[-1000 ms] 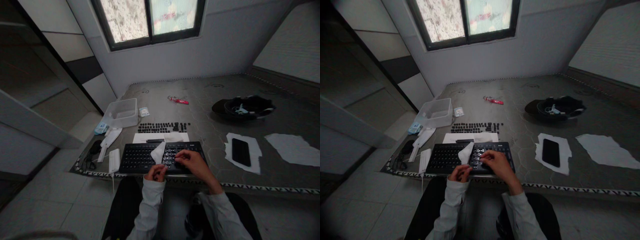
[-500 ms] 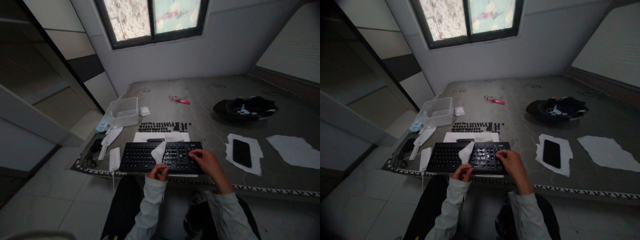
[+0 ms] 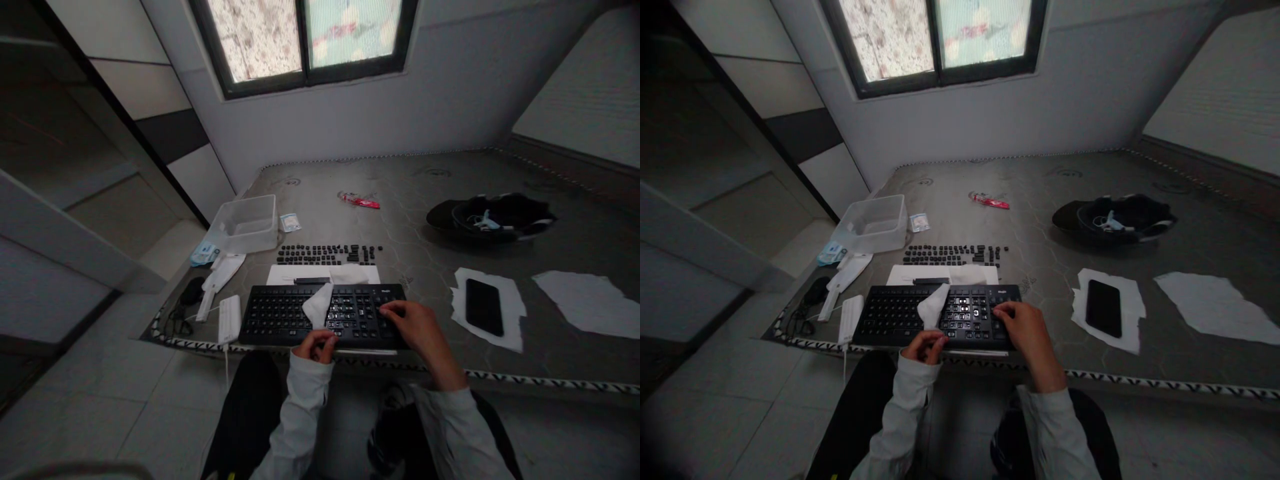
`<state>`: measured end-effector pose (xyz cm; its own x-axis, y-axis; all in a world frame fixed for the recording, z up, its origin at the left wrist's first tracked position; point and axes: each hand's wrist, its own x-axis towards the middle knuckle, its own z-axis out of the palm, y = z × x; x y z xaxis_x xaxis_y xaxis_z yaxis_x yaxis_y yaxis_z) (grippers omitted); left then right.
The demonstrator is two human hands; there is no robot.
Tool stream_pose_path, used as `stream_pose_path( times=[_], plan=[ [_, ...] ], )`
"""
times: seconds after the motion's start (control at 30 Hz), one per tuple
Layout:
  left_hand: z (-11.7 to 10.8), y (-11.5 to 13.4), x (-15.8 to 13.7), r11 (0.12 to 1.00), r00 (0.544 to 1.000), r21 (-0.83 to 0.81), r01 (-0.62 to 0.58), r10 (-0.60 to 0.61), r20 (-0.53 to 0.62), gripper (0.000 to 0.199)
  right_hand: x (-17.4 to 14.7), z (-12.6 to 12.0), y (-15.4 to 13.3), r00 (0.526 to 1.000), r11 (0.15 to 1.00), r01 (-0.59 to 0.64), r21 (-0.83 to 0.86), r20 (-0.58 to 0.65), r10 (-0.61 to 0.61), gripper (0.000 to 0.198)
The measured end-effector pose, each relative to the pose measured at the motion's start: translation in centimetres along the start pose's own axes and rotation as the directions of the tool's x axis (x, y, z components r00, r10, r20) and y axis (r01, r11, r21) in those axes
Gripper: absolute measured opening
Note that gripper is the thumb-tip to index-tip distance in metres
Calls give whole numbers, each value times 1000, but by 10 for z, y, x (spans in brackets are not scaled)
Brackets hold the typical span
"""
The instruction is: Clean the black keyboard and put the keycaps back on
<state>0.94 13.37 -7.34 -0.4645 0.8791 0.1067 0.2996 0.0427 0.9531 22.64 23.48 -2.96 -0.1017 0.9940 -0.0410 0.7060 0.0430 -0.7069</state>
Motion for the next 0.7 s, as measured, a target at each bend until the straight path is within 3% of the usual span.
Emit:
stream_pose_path(
  times=[0.3, 0.43, 0.57, 0.7],
  plan=[
    [0, -1, 1, 1000, 1000, 26, -8, 8, -5, 23, 0, 5, 0, 999, 999, -39, 19, 23, 39, 22],
    [-1, 0, 1, 1000, 998, 19, 3, -4, 55, 25, 1, 7, 2, 998, 999, -12, -48, -57, 9, 22],
    [2, -3, 1, 1000, 1000, 15, -12, 12, -23, 26, 1, 7, 5, 995, 997, 34, -71, -87, -40, 20],
    [2, -2, 1, 1000, 1000, 18, -2, 2, -30, 26, 2, 6, 6, 997, 999, 44, -30, -66, -45, 19]
  ],
)
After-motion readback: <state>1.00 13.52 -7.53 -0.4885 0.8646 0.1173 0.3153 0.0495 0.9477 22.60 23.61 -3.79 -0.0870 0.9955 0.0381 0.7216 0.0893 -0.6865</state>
